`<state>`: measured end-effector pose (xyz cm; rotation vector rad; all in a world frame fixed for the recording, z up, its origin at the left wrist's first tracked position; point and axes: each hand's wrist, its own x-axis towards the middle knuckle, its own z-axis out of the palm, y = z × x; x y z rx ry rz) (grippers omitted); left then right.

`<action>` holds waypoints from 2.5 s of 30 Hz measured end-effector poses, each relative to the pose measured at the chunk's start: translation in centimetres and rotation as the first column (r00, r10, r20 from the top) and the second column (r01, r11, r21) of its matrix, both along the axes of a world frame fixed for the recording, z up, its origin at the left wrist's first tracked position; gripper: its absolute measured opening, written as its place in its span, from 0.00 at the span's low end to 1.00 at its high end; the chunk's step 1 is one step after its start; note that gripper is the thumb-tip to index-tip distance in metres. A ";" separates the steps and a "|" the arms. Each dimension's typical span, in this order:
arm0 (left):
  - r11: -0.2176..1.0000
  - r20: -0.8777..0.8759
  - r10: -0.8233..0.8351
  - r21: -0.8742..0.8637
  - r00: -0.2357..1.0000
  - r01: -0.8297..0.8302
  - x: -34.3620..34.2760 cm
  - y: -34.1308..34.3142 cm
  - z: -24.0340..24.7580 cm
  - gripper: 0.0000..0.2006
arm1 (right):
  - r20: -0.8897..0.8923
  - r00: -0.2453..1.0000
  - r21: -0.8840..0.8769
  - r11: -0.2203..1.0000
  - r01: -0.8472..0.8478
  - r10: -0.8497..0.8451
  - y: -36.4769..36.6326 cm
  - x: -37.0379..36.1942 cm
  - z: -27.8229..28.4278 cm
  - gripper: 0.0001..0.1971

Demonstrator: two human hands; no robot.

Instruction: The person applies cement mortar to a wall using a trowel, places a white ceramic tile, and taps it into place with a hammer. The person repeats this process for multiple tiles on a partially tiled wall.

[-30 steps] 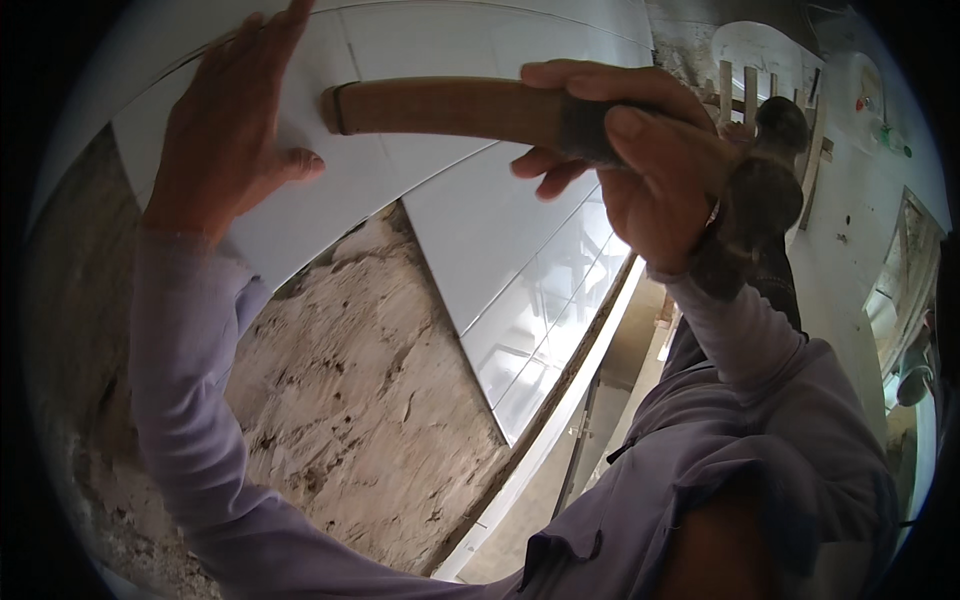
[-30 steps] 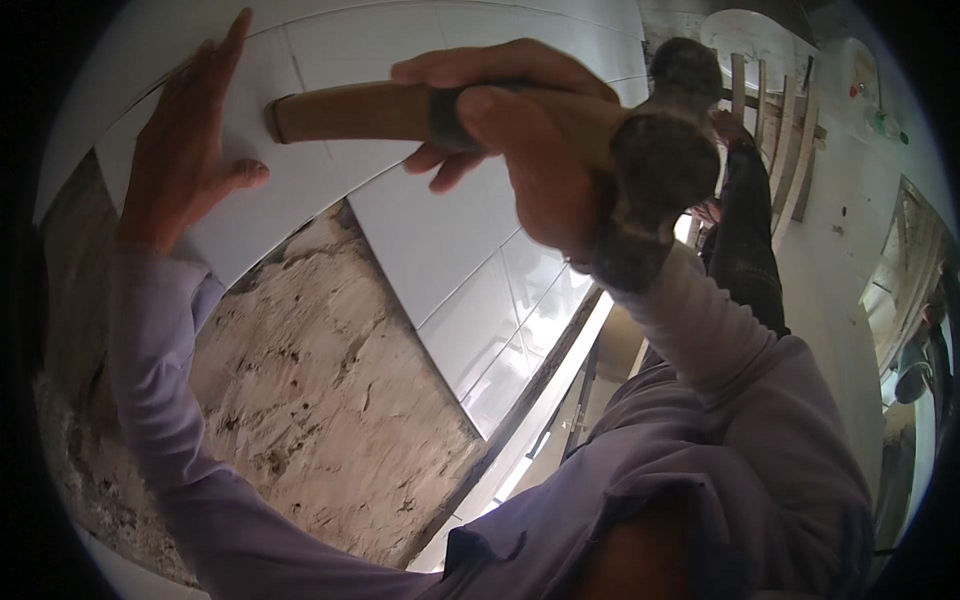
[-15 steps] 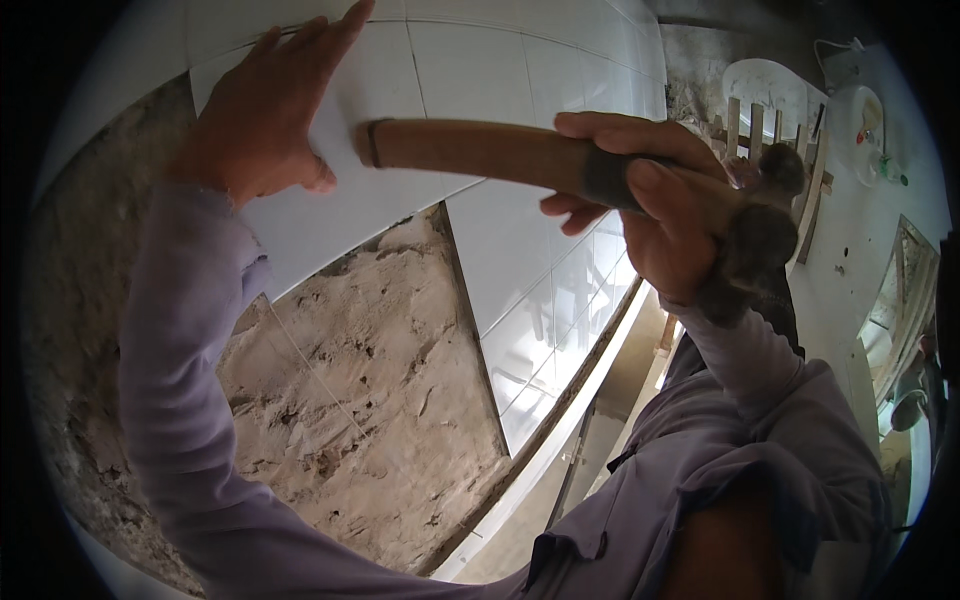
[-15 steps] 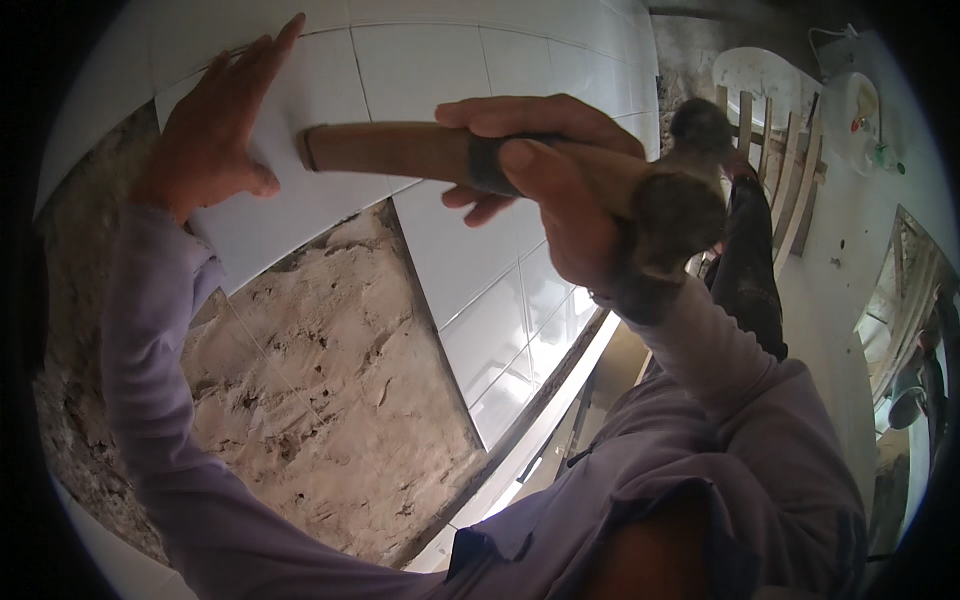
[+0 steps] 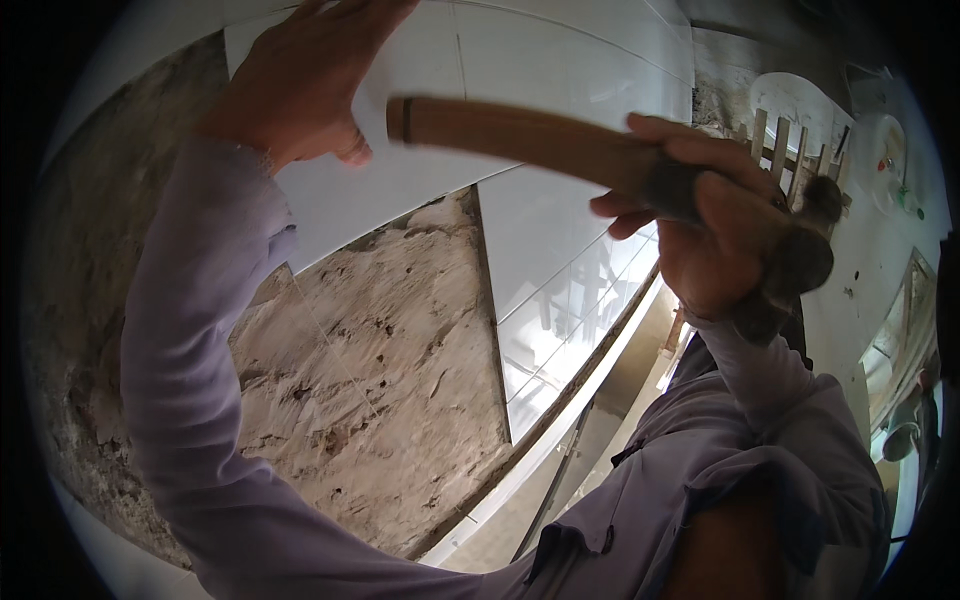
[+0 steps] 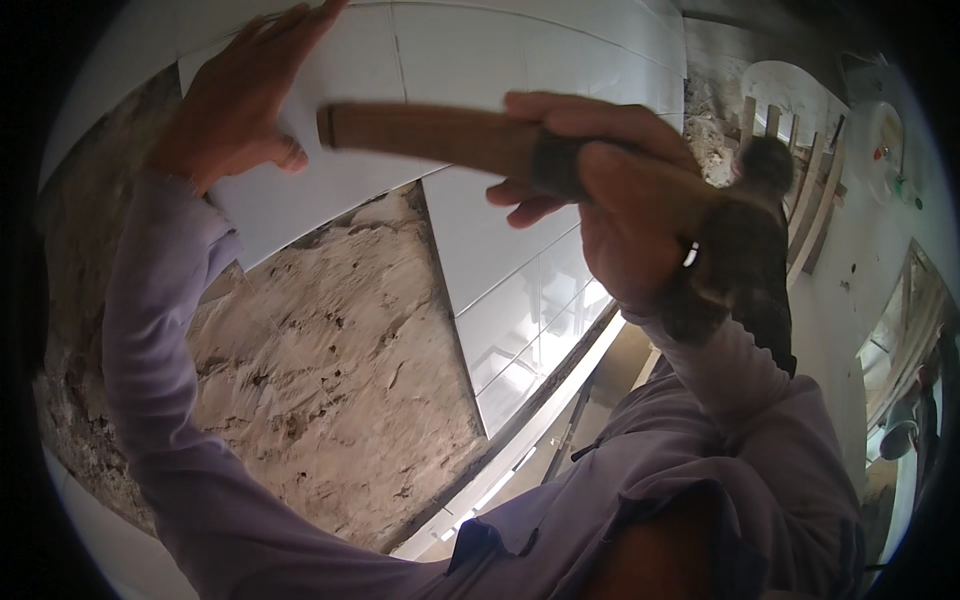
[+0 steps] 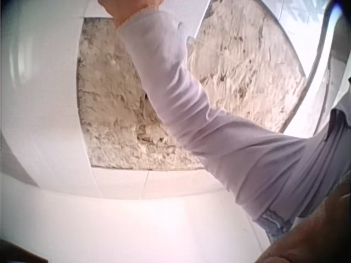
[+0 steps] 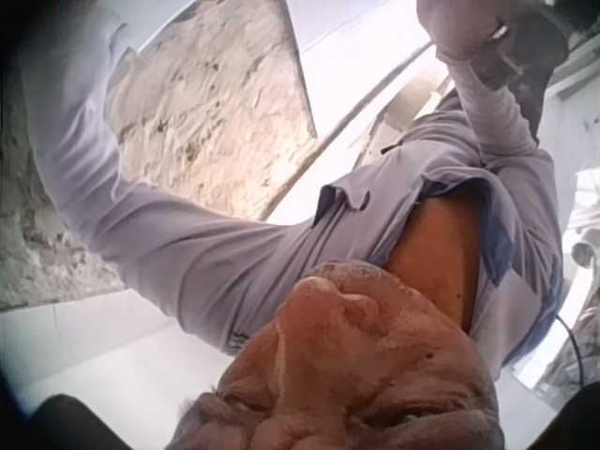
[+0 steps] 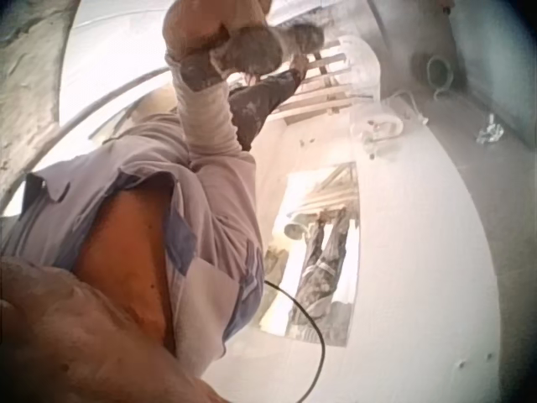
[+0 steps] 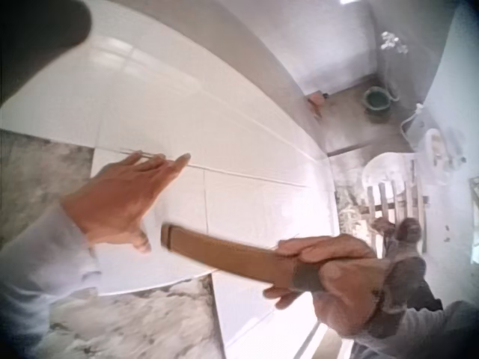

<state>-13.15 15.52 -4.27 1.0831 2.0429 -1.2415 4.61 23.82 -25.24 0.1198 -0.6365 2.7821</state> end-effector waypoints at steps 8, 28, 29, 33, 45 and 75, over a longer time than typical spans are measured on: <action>0.998 0.031 -0.067 -0.014 0.997 0.067 -1.1 -1.1 0.5 0.61 | 0.006 1.000 -0.114 0.993 0.000 0.001 0.0 -0.3 1.0 0.14; 0.995 -0.037 -0.087 -0.048 0.996 0.085 -1.1 -0.7 -0.4 0.62 | 0.022 0.999 -0.139 0.990 -0.037 0.040 0.0 -0.3 1.1 0.13; 0.996 -0.043 -0.073 -0.052 0.996 0.070 -0.8 -0.3 -0.4 0.62 | 0.020 0.998 -0.106 0.993 -0.054 0.056 0.0 -0.3 0.9 0.13; 0.998 -0.044 -0.041 -0.046 0.998 0.039 -0.4 -0.1 -0.3 0.62 | 0.036 0.999 -0.149 0.989 -0.017 0.023 0.2 -0.5 1.1 0.13; 0.992 -0.067 -0.038 -0.126 0.997 0.029 -0.5 0.6 -0.4 0.63 | 0.017 0.990 0.006 0.990 -0.138 0.138 0.7 -0.4 0.2 0.15; 0.982 -0.233 0.171 0.113 0.957 -0.148 1.7 -5.7 -6.6 0.52 | 0.450 0.829 0.110 0.901 -0.420 0.332 14.6 6.3 -5.3 0.15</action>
